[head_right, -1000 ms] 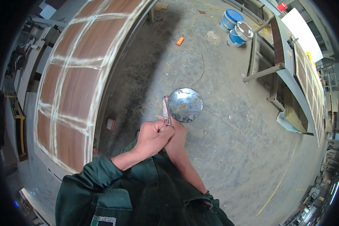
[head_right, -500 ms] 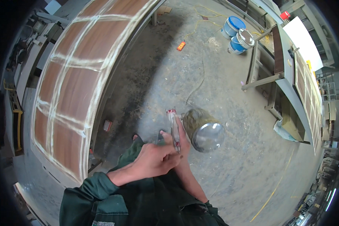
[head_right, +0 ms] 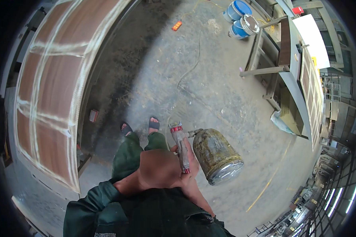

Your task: Applying a spray coating to a large wooden panel using an industrial spray gun.

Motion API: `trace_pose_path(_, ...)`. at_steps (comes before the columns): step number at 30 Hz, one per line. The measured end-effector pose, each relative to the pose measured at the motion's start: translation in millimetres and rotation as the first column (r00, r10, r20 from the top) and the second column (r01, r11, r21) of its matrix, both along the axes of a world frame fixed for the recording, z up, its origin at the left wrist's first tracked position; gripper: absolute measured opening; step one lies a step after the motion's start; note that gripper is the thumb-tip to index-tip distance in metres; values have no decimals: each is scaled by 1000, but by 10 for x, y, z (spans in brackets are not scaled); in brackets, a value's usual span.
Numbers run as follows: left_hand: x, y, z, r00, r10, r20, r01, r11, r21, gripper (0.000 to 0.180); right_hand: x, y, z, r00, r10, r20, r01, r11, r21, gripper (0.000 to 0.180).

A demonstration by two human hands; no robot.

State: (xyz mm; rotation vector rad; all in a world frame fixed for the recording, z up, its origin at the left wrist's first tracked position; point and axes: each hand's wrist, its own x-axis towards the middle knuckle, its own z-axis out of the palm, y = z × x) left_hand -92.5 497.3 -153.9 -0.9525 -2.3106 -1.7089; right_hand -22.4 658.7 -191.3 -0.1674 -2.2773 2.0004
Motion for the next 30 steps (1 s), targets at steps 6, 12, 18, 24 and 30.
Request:
trace_pose_path(6, 85, 1, -11, 998, 30, 48, -28, 999, -39, 40, 81, -154, 12, 992, -103, 69, 96, 990, 107, 74)
trace_pose_path(12, 121, -22, -96, 991, 17, 136, -18, 1000, 4, 38, 122, -137, 54, 986, -53, 160, 33, 991, 130, 72)
trace_pose_path(18, 45, -81, -58, 951, 11, 310, -16, 1000, 12, 35, 69, -167, 11, 957, -60, 284, 32, 994, 104, 68)
trace_pose_path(24, 34, -48, -140, 927, 94, 364, -75, 995, -68, 36, -54, -219, 14, 941, -55, 334, 51, 998, 21, 56)
trace_pose_path(30, 123, 46, -179, 856, 116, 503, -97, 993, -64, 34, -102, -138, 72, 938, 10, 346, -31, 998, 55, 57)
